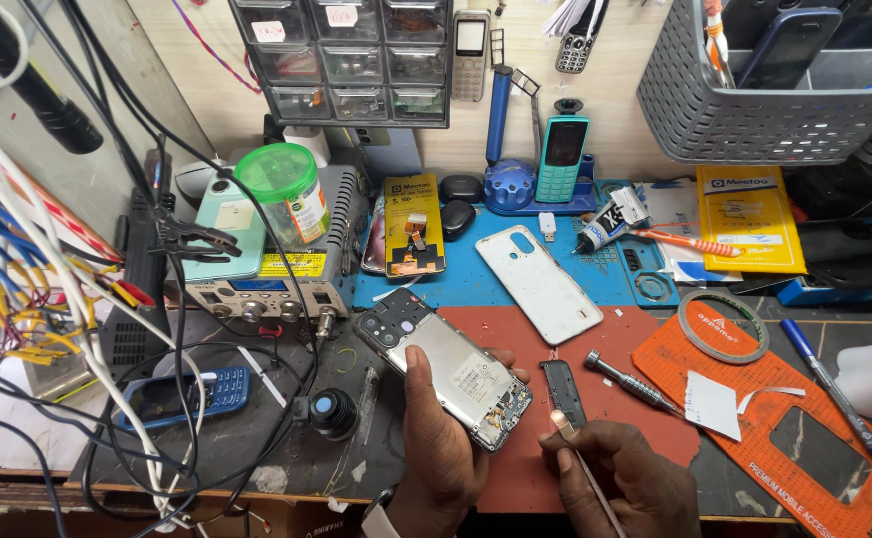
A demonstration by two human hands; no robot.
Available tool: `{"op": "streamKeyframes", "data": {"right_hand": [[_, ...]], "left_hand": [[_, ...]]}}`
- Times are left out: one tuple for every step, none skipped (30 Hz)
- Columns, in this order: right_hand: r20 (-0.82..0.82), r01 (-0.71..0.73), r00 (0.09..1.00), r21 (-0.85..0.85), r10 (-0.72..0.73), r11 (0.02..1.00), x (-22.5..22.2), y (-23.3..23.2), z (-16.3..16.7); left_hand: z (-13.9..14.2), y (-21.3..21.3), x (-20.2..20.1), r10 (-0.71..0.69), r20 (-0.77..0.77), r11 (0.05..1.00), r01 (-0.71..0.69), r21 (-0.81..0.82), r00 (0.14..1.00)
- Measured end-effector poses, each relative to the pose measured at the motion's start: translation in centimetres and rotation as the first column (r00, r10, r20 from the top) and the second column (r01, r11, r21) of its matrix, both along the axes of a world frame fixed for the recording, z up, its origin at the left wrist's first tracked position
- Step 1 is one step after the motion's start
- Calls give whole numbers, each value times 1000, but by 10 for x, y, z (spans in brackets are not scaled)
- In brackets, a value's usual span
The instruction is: The person removes the back cover of a smartphone, then uses a screwdriver to remove screws from the internal frame. They use tweezers to disconnect a ribbon cable and remove a small internal component. The phone remains partially disassembled at the end.
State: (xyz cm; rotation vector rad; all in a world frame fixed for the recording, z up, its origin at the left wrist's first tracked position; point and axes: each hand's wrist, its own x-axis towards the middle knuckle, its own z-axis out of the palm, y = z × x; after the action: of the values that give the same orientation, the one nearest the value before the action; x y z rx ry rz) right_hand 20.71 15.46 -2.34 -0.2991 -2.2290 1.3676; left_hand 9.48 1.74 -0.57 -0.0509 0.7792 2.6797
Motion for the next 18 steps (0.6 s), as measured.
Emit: {"op": "streamKeyframes", "data": {"right_hand": [[15, 9, 1000, -24, -9, 1000, -1, -1, 3], [29, 19, 999, -47, -18, 999, -2, -3, 6], [43, 30, 999, -70, -27, 997, -2, -3, 9], [82, 40, 996, -38, -37, 998, -3, -4, 12], [121, 49, 992, -5, -48, 999, -3, -4, 15], [159, 56, 985, 28, -60, 998, -3, -4, 18], [148, 42, 988, 10, -43, 999, -4, -4, 20], [137, 28, 990, -9, -26, 1000, -5, -3, 22], [126, 14, 992, -27, -10, 1000, -6, -3, 24], [147, 15, 989, -11, -13, 1000, -6, -3, 25], [167, 15, 986, 5, -16, 1000, -7, -3, 27], [187, 16, 982, 21, -20, 1000, -7, -2, 27], [174, -5, 985, 34, -1, 999, -7, -2, 27], [161, -25, 987, 45, 18, 999, -7, -1, 28], [147, -46, 989, 57, 37, 997, -8, 0, 27], [161, -44, 986, 55, 34, 998, -8, 1, 26], [177, -42, 984, 52, 32, 998, -8, 3, 24], [191, -40, 981, 50, 30, 998, -7, 4, 21]], "left_hand": [[0, 0, 0, -1, 3, 1000, 1, 1, 1000], [1, 0, -1, -3, 6, 1000, 3, 3, 1000], [2, 0, -1, 0, 3, 1000, 0, -3, 1000], [2, 0, -1, 3, 1, 1000, -3, -8, 1000], [3, 0, -1, 7, -1, 1000, -7, -14, 1000], [4, 0, -1, 5, 4, 1000, -5, -16, 1000], [5, 0, -2, 4, 8, 1000, -4, -18, 1000], [6, 0, -2, 3, 14, 1000, -3, -20, 1000], [7, 0, -2, 2, 24, 999, -1, -35, 1000], [8, 0, -2, 0, 37, 999, 2, -50, 999], [8, -1, -2, -1, 49, 998, 4, -64, 999], [9, -1, -1, 1, 36, 998, 1, -58, 999], [10, -1, -1, 4, 23, 999, -3, -51, 1000], [11, -1, -1, 7, 9, 999, -6, -45, 1000], [11, -1, -1, 7, 12, 999, -7, -50, 1000], [11, -1, -1, 8, 17, 999, -7, -54, 1000], [12, -1, -1, 9, 23, 998, -8, -59, 1000], [12, -1, -1, 8, 27, 998, -6, -61, 1000]]}}
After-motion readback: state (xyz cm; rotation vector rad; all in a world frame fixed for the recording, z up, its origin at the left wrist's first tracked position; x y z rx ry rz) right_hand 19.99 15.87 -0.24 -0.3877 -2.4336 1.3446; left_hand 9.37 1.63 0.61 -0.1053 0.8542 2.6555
